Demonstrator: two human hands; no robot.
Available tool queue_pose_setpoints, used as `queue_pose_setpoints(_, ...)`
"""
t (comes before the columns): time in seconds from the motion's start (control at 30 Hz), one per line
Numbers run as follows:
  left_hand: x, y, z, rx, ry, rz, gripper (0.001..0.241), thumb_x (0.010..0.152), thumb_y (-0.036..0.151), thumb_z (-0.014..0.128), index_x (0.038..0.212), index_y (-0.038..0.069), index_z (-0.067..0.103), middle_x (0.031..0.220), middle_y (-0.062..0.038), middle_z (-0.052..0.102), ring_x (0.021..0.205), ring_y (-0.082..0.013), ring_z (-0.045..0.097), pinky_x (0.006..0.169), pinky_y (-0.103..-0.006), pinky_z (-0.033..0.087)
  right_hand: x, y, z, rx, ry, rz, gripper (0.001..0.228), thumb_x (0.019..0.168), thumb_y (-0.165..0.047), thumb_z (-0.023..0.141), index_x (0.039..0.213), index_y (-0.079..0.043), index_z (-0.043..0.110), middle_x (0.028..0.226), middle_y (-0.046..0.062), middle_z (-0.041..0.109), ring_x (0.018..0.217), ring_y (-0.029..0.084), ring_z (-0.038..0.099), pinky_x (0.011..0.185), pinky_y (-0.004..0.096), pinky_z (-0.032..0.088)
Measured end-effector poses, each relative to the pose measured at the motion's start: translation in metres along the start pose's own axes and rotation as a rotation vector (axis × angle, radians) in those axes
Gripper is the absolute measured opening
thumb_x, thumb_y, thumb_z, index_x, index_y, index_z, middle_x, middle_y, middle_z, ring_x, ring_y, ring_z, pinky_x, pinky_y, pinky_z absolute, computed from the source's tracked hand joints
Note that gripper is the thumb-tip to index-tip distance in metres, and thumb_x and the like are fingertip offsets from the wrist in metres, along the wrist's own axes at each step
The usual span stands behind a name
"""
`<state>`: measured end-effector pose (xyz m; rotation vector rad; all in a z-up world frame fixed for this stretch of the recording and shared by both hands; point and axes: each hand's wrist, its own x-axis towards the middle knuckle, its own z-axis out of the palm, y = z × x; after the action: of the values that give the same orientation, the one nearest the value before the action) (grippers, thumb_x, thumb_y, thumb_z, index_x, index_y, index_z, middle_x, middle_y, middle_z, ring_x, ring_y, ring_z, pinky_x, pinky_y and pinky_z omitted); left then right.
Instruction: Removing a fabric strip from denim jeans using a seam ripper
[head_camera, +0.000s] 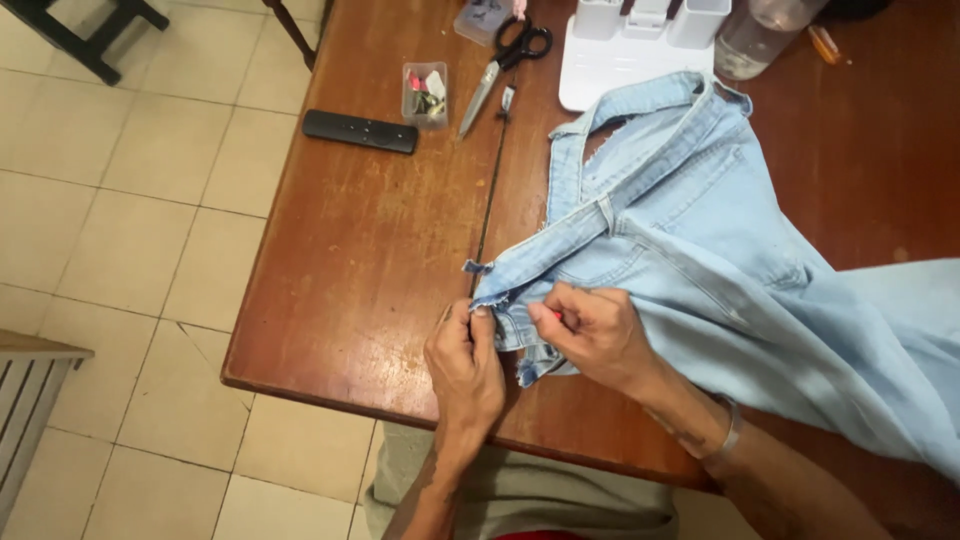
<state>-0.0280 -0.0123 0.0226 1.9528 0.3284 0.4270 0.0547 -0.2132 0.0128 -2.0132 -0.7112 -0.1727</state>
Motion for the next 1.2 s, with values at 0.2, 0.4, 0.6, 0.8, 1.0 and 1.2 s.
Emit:
queue_pose_setpoints(0.2, 0.003, 0.003, -0.001, -0.024, 0.009, -0.001, 0.039, 0.124, 0.024, 0.062, 0.089, 0.006, 0.068, 0.069, -0.025, 0.062, 0.069, -0.0500, 0.069, 0.073, -0.0549, 0.058, -0.001, 0.005, -0.002, 0.078, -0.034, 0.014, 0.036, 0.110, -0.024, 0.088, 0.078, -0.019, 0.070, 0.052, 0.001, 0.054, 0.047, 0.028, 0.065, 0.054, 0.034, 0.055)
queue_pose_setpoints(0.4, 0.002, 0.001, 0.000, -0.039, 0.009, -0.014, 0.039, 0.124, 0.023, 0.061, 0.090, 0.006, 0.068, 0.069, -0.024, 0.061, 0.068, -0.0463, 0.068, 0.074, -0.0531, 0.058, -0.004, 0.012, -0.002, 0.114, -0.090, 0.034, 0.034, 0.110, -0.024, 0.087, 0.079, -0.018, 0.073, 0.052, 0.001, 0.053, 0.047, 0.027, 0.064, 0.055, 0.034, 0.056)
queue_pose_setpoints(0.6, 0.003, 0.003, -0.002, -0.038, -0.002, -0.002, 0.038, 0.124, 0.023, 0.061, 0.090, 0.006, 0.068, 0.070, -0.025, 0.062, 0.071, -0.0493, 0.068, 0.075, -0.0542, 0.058, 0.003, 0.001, -0.007, 0.096, -0.127, 0.029, 0.030, 0.112, -0.021, 0.084, 0.085, -0.016, 0.075, 0.053, 0.006, 0.053, 0.050, 0.033, 0.066, 0.056, 0.037, 0.057)
queue_pose_setpoints(0.8, 0.003, 0.003, -0.001, -0.054, -0.003, -0.012, 0.042, 0.126, 0.023, 0.057, 0.089, 0.007, 0.069, 0.069, -0.019, 0.063, 0.069, -0.0387, 0.067, 0.074, -0.0505, 0.057, 0.009, -0.008, -0.008, 0.095, -0.160, 0.042, 0.017, 0.115, -0.017, 0.082, 0.098, -0.013, 0.080, 0.060, 0.014, 0.055, 0.057, 0.040, 0.068, 0.059, 0.044, 0.058)
queue_pose_setpoints(1.0, 0.002, -0.002, 0.001, -0.027, 0.007, -0.005, 0.041, 0.125, 0.021, 0.059, 0.089, 0.007, 0.071, 0.068, -0.019, 0.066, 0.068, -0.0400, 0.069, 0.073, -0.0512, 0.058, 0.001, 0.000, 0.002, 0.060, -0.124, 0.060, 0.020, 0.117, -0.019, 0.082, 0.098, -0.014, 0.079, 0.061, 0.013, 0.060, 0.059, 0.041, 0.071, 0.061, 0.045, 0.060)
queue_pose_setpoints(1.2, 0.001, 0.002, 0.000, -0.047, 0.070, -0.029, 0.038, 0.123, 0.019, 0.060, 0.088, 0.007, 0.068, 0.068, -0.021, 0.062, 0.069, -0.0379, 0.067, 0.074, -0.0491, 0.059, 0.012, -0.021, 0.004, 0.011, -0.089, 0.105, 0.030, 0.117, -0.028, 0.084, 0.089, -0.016, 0.077, 0.056, 0.014, 0.060, 0.056, 0.041, 0.070, 0.059, 0.044, 0.058)
